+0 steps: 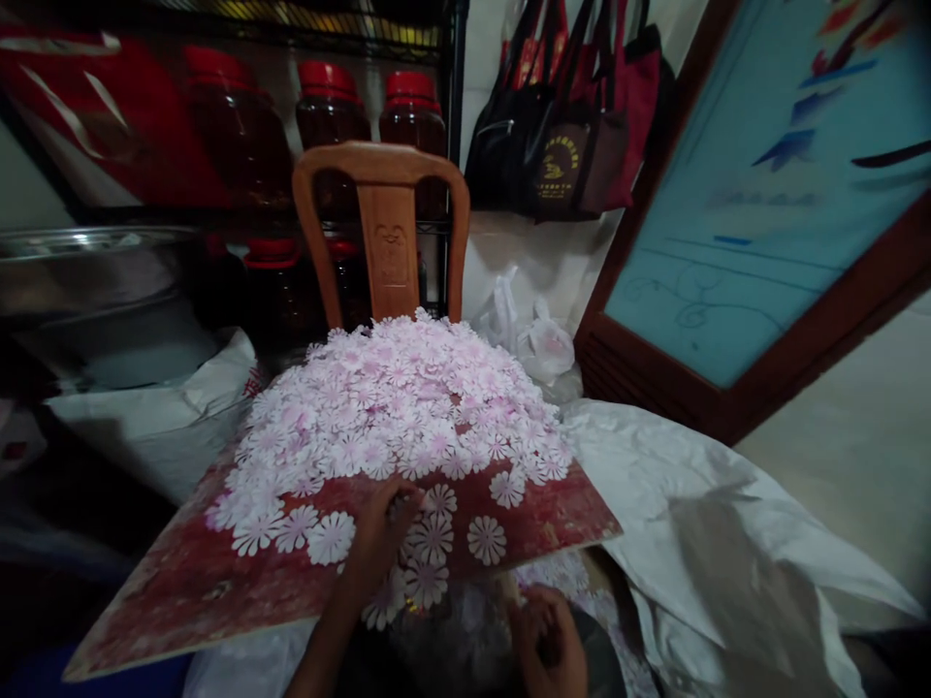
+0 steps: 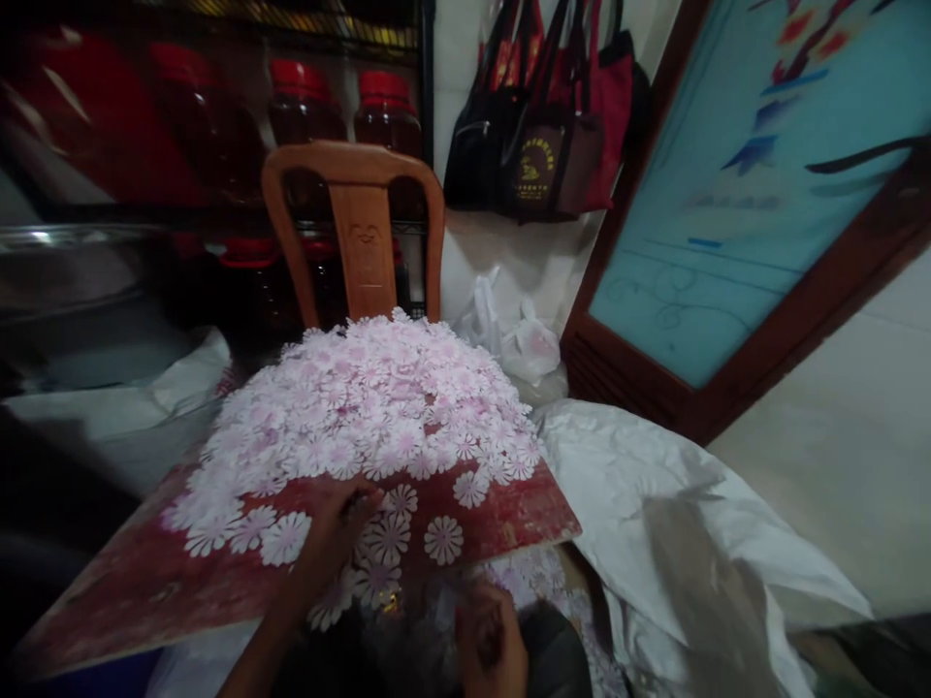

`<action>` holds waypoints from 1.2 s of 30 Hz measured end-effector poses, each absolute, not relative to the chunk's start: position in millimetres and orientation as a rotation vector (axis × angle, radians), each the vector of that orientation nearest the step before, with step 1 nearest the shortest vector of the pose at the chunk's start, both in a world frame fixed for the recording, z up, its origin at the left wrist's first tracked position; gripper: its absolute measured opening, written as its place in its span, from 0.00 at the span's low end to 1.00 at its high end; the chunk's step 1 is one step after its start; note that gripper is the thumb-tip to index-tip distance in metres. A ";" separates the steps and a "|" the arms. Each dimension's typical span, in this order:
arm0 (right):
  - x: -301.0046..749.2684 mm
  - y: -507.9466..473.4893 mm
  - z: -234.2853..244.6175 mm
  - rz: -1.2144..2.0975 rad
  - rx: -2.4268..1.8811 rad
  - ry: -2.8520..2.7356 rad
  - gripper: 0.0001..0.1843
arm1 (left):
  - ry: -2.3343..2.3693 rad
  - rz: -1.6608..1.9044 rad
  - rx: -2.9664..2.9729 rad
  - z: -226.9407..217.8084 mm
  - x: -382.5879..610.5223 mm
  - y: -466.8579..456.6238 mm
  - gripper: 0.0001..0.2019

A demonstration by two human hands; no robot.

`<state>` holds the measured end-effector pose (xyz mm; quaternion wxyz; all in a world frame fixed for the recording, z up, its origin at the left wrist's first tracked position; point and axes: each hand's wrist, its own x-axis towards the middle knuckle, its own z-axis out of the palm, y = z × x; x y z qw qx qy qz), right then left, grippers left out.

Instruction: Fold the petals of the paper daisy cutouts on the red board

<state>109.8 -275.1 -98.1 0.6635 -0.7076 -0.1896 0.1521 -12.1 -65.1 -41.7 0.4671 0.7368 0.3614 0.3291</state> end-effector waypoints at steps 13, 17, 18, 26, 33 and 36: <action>128.9 -162.3 -46.0 0.315 -1.905 -1.152 0.12 | 0.874 0.977 1.704 -44.6 -13.3 -64.2 0.16; 130.0 -162.4 -53.8 0.315 -1.911 -1.108 0.13 | 0.900 1.045 1.689 -42.8 -13.6 -63.5 0.17; 130.7 -163.3 -54.2 0.319 -1.906 -1.092 0.14 | 0.915 1.070 1.678 -42.3 -13.8 -63.3 0.17; 135.2 -165.4 -54.3 0.353 -1.819 -0.971 0.18 | 1.055 1.262 1.565 -25.6 -18.6 -58.8 0.19; 143.7 -166.1 -56.7 0.413 -1.662 -0.874 0.20 | 0.653 0.905 1.928 6.7 -34.8 -110.2 0.13; 145.3 -166.1 -58.6 0.442 -1.618 -0.853 0.20 | 0.532 0.619 2.144 -16.9 -46.2 -143.8 0.09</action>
